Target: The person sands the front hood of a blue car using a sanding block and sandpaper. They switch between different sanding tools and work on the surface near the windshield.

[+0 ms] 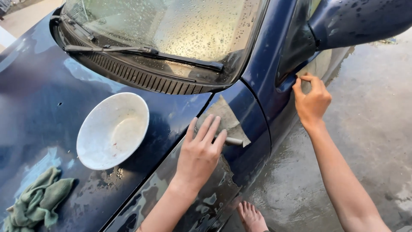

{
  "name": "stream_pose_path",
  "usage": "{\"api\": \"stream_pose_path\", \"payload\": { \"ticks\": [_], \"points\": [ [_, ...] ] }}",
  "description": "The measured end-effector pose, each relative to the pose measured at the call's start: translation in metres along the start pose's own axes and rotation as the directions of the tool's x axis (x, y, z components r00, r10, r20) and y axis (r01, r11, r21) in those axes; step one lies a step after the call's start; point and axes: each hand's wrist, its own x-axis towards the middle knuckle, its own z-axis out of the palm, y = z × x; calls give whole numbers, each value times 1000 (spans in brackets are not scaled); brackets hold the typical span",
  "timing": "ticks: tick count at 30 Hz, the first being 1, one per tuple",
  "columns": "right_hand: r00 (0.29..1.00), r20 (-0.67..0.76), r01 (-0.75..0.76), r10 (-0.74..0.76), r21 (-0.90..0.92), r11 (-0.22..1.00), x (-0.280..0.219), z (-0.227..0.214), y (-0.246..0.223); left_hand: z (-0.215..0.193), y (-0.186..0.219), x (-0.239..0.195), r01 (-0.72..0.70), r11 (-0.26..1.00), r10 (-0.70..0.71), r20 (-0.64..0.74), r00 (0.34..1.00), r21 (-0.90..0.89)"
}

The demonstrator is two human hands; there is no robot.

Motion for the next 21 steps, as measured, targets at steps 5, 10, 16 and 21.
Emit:
{"api": "stream_pose_path", "payload": {
  "ticks": [5,10,16,21],
  "points": [
    [973,79,-230,217,225,947,8,-3,9,-5,1,1,41,999,-41,-8,999,-20],
    [656,130,-657,743,583,478,-3,7,108,-8,-3,-6,51,997,-52,-13,999,-53],
    [388,468,-736,794,676,-39,39,-69,57,-14,-8,-5,47,990,-58,-82,995,-130],
    [338,645,-820,685,559,-122,70,-103,-12,-29,-13,1,94,918,-157,-136,978,-385]
  ]
}}
